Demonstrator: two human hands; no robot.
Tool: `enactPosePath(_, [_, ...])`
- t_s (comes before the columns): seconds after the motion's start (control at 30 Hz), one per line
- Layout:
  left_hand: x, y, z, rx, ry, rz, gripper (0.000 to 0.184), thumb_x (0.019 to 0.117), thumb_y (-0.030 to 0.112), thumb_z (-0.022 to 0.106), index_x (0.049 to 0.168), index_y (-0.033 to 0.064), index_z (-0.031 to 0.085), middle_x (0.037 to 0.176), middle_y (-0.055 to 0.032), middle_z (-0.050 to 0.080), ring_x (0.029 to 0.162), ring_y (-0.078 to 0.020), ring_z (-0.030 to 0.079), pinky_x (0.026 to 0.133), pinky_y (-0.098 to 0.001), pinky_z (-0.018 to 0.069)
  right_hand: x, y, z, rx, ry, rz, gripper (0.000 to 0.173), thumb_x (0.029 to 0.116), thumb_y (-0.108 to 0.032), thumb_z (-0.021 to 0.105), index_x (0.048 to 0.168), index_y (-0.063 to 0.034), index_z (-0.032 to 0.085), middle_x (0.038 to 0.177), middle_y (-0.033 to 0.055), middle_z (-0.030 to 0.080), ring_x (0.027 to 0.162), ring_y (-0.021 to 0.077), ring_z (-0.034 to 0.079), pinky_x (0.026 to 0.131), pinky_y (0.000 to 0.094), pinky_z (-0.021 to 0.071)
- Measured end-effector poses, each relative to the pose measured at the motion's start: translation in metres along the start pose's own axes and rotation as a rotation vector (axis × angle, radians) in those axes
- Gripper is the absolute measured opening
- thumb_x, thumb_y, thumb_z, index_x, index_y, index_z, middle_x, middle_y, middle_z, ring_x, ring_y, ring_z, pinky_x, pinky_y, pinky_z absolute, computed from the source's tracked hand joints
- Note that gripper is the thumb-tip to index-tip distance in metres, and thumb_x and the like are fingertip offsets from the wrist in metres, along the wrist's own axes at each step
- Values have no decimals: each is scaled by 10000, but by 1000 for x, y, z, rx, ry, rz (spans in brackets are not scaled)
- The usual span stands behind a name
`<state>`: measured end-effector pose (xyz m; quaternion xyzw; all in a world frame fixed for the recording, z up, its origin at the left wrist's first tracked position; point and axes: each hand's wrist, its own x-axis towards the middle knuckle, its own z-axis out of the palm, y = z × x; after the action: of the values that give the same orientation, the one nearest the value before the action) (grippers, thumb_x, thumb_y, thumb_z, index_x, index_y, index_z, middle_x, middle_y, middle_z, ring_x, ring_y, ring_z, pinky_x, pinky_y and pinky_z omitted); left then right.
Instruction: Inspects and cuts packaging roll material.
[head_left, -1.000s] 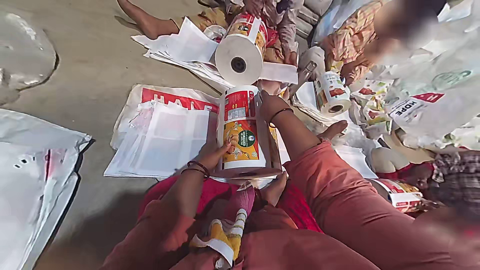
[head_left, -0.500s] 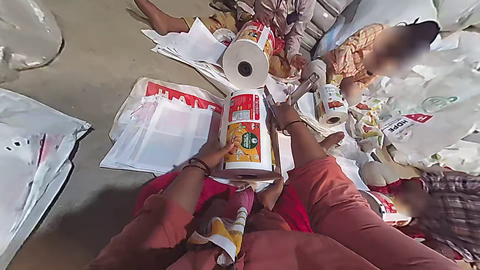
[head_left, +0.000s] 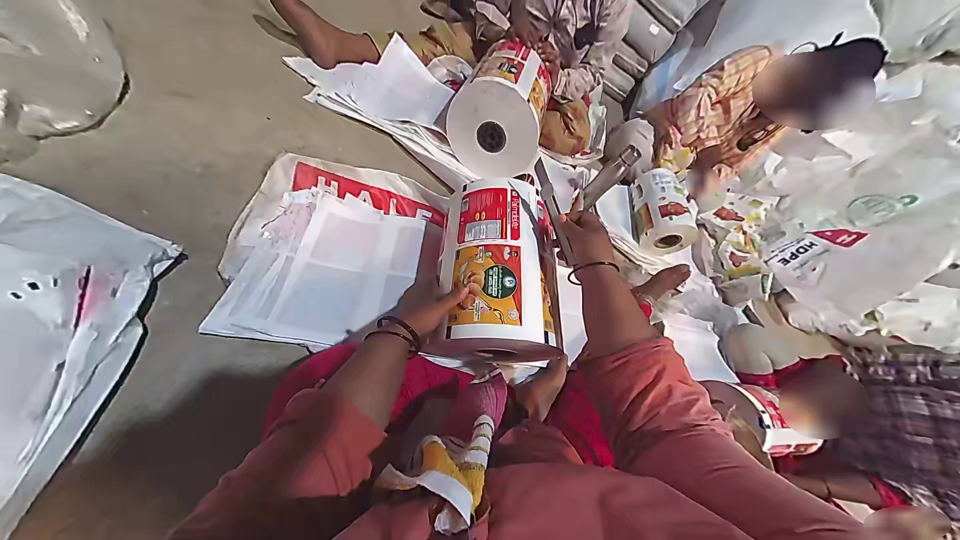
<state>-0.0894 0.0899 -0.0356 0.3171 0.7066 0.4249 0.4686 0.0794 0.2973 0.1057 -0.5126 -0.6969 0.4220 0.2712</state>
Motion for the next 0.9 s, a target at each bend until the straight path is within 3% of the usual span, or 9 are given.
enactPosePath(0.07, [2, -2, -1, 7, -10, 14, 797, 968, 555, 618, 1524, 24, 408, 1403, -267, 558, 1315, -385, 542, 1104, -588, 421, -2, 1, 2, 15, 28, -9, 242, 1026, -256, 636, 1136, -41, 630, 918, 96, 680, 703, 179, 663, 612, 358, 569])
enactPosePath(0.17, [3, -3, -1, 47, -5, 23, 776, 971, 587, 594, 1484, 21, 460, 1373, -264, 580, 1294, -387, 560, 1091, -599, 432, -7, 2, 1, 47, 47, -3, 216, 1031, -249, 632, 1099, -44, 617, 911, 94, 678, 712, 186, 672, 620, 363, 577])
enactPosePath(0.5, [5, -7, 1, 34, -2, 22, 833, 968, 613, 573, 1527, 21, 398, 1399, -273, 559, 1306, -390, 553, 1093, -593, 435, -15, 1, -2, 67, 80, 27, 254, 1027, -279, 642, 1098, -40, 588, 929, 109, 671, 718, 204, 683, 606, 363, 581])
enactPosePath(0.67, [6, -7, 0, 49, -6, 29, 847, 963, 626, 571, 1536, 29, 391, 1422, -265, 549, 1328, -383, 542, 1108, -591, 427, -32, -5, 0, 116, 13, 2, 318, 1040, -223, 606, 1284, -53, 494, 1046, 84, 678, 737, 126, 631, 625, 295, 513])
enactPosePath(0.77, [2, -5, 0, 40, -11, 37, 817, 978, 610, 562, 1539, 40, 395, 1434, -260, 542, 1345, -386, 523, 1118, -601, 407, -43, -5, 3, 124, 9, -79, 408, 945, -120, 695, 1265, -48, 453, 964, 77, 657, 702, 110, 591, 598, 284, 483])
enactPosePath(0.83, [0, -4, 1, 28, -20, 46, 811, 985, 602, 553, 1547, 43, 382, 1443, -259, 534, 1352, -384, 515, 1118, -600, 404, -46, -3, 2, 113, 14, -135, 565, 878, -84, 767, 1335, -31, 439, 1000, 109, 648, 767, 167, 648, 674, 367, 576])
enactPosePath(0.9, [-2, -2, 1, 5, -33, 42, 766, 1008, 563, 542, 1540, 33, 389, 1420, -253, 551, 1327, -367, 535, 1108, -576, 417, -50, -5, 1, 116, -7, -160, 627, 873, -68, 786, 1403, -34, 453, 1052, 146, 672, 805, 228, 711, 704, 427, 633])
